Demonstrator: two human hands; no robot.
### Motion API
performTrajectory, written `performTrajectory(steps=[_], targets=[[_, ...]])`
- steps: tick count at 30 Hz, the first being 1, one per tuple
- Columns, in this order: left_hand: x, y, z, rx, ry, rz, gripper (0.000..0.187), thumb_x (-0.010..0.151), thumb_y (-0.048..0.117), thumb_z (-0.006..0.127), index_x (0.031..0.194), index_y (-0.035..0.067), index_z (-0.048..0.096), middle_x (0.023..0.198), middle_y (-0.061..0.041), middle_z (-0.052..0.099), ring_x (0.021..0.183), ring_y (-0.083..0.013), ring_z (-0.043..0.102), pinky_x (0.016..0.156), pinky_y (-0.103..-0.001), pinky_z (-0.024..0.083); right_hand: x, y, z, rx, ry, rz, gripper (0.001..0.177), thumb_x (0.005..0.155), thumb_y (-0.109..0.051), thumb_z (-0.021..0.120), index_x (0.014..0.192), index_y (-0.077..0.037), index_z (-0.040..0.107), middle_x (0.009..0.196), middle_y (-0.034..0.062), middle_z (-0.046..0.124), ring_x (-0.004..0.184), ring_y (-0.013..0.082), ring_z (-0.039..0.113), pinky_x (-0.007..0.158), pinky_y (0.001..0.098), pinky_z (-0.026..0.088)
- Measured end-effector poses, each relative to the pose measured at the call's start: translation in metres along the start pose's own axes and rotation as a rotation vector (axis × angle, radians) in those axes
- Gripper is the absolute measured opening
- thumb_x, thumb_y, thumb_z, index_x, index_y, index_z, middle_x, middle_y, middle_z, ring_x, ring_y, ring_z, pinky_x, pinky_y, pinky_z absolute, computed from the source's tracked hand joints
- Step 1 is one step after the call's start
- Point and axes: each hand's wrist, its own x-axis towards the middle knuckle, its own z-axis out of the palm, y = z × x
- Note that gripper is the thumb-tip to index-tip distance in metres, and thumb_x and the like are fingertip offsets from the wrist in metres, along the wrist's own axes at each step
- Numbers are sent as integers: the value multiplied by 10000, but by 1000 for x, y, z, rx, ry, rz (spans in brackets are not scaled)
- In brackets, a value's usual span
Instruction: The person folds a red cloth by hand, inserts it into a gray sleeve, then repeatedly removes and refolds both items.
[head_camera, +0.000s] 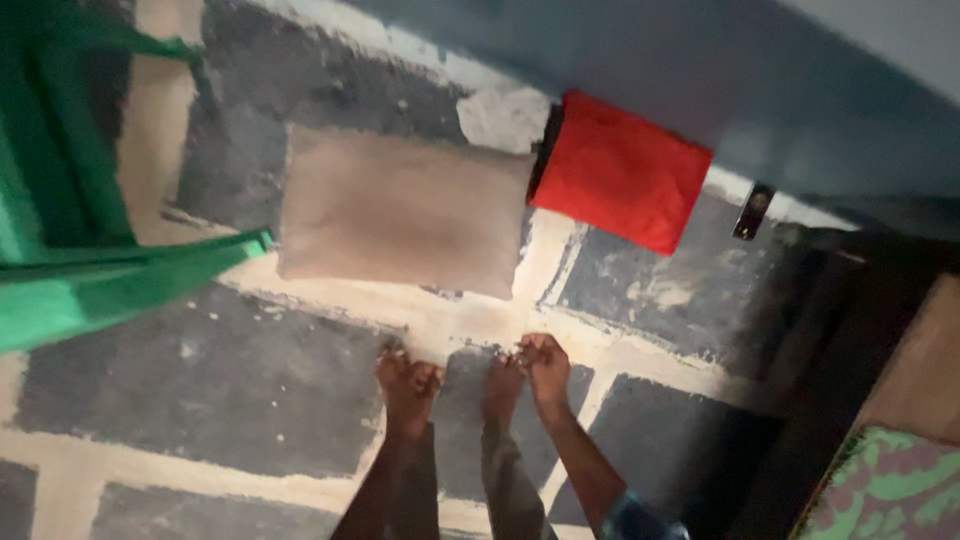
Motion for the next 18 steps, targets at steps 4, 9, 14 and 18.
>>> performTrajectory(steps=[4, 9, 14, 18], targets=[[20, 58, 9, -802, -223, -812, 106, 887, 145, 716, 973, 83, 711, 911, -39, 701, 789, -104, 710, 652, -247, 577, 45, 32, -4, 97, 11, -132, 278, 1055, -318, 656, 970, -54, 652, 924, 39, 712, 797, 125, 665, 674, 275, 526], [30, 34, 51, -683, -292, -1022, 128, 944, 50, 736, 974, -73, 721, 924, -131, 709, 823, -192, 706, 717, -302, 568, 151, 53, 0, 119, -114, 13, 209, 1008, -298, 651, 1114, -120, 676, 1025, 36, 728, 882, 116, 692, 676, 259, 544], [54, -39, 59, -1217, -285, -965, 177, 912, 91, 655, 1068, 9, 668, 1016, -75, 722, 920, -187, 698, 839, -397, 567, 284, 77, 32, 506, -138, 101, 211, 981, -271, 598, 1049, -83, 667, 845, 54, 663, 726, 178, 629, 609, 315, 517], [109, -39, 18, -543, -412, -921, 265, 884, 171, 630, 1119, 69, 700, 1004, -67, 745, 879, -169, 690, 793, -328, 498, 352, 57, 52, 805, 138, 253, 415, 982, -460, 683, 1052, -57, 615, 874, 97, 653, 770, 227, 649, 680, 370, 585]])
